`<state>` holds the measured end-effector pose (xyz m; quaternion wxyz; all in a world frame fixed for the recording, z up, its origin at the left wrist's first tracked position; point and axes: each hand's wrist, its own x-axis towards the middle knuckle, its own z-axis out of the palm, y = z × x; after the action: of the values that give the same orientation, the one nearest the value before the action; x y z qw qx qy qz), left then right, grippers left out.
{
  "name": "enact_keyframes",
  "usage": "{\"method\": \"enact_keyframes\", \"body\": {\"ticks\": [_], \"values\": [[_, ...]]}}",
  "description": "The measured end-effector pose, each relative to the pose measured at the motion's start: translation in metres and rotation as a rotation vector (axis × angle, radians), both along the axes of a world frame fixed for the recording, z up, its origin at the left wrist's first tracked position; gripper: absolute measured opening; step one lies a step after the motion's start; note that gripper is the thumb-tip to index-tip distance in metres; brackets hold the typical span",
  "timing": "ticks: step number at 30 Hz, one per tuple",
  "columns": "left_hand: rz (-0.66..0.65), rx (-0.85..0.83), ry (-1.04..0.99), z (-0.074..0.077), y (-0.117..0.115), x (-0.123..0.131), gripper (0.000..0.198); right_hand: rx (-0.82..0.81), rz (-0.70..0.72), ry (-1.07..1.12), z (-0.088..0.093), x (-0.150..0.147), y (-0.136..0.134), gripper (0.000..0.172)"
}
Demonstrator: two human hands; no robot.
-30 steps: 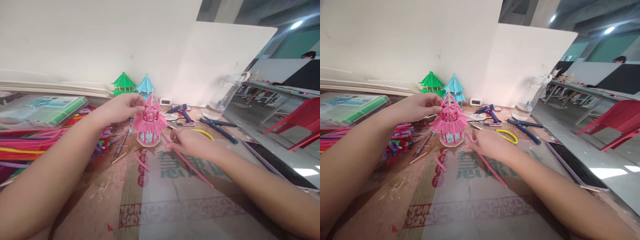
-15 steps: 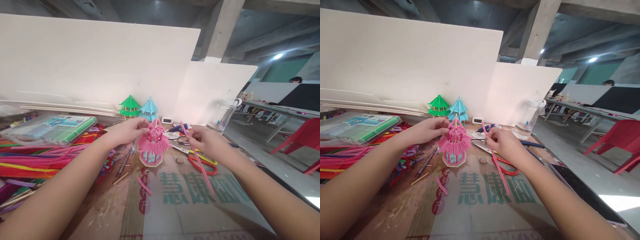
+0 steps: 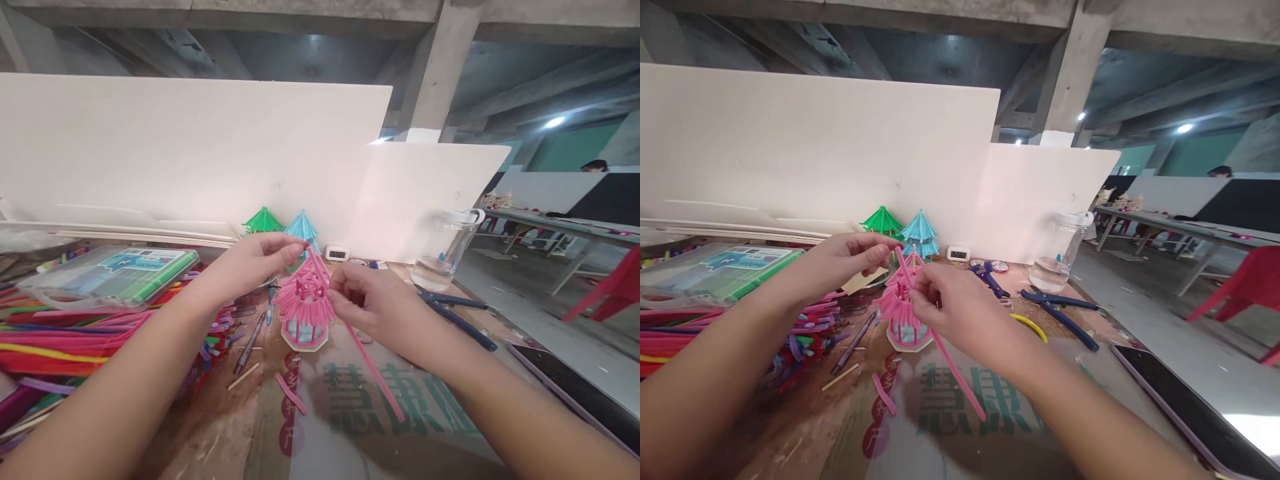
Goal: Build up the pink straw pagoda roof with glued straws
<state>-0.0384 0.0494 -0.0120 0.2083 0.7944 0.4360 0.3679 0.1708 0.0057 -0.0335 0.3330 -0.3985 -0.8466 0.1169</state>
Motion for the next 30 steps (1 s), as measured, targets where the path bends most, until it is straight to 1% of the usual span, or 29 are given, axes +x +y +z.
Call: {"method": "enact_keyframes", "body": {"ticks": [3,5,7,11,15,18,21,23,26,30], "values": [[-0.103,-0.049,-0.080,-0.001,-0.005,0.011,0.035,-0.073,0.045,0.002,-0.006,-0.001,0.002,0.015],[-0.122,-0.053,-0.100,-0.004,-0.006,0.016,0.030,-0.097,0.053,0.006,-0.007,0.000,0.003,0.015],[-0.115,-0.052,-0.128,-0.006,-0.006,0.019,0.030,-0.088,0.040,0.020,-0.007,0.000,0.003,0.018],[-0.123,-0.095,-0.184,-0.006,-0.007,0.021,0.031,-0.010,-0.018,0.034,-0.004,-0.001,0.001,0.028],[-0.147,-0.118,-0.219,-0.006,-0.007,0.021,0.033,0.097,-0.022,0.031,-0.003,-0.001,0.001,0.031],[-0.058,-0.060,-0.260,-0.008,-0.001,0.017,0.046,0.178,-0.075,0.003,-0.006,-0.001,0.003,0.033],[0.062,0.034,-0.175,-0.012,0.009,0.010,0.050,0.181,-0.136,-0.046,-0.009,0.000,0.008,0.032],[0.104,0.038,-0.080,-0.017,0.016,0.007,0.048,0.165,-0.149,-0.063,-0.011,0.001,0.012,0.033],[0.105,0.007,0.019,-0.024,0.021,0.008,0.042,0.164,-0.147,-0.050,-0.013,0.004,0.019,0.035],[0.095,0.014,0.081,-0.030,0.019,0.015,0.032,0.169,-0.160,0.009,-0.015,0.006,0.025,0.034]]}}
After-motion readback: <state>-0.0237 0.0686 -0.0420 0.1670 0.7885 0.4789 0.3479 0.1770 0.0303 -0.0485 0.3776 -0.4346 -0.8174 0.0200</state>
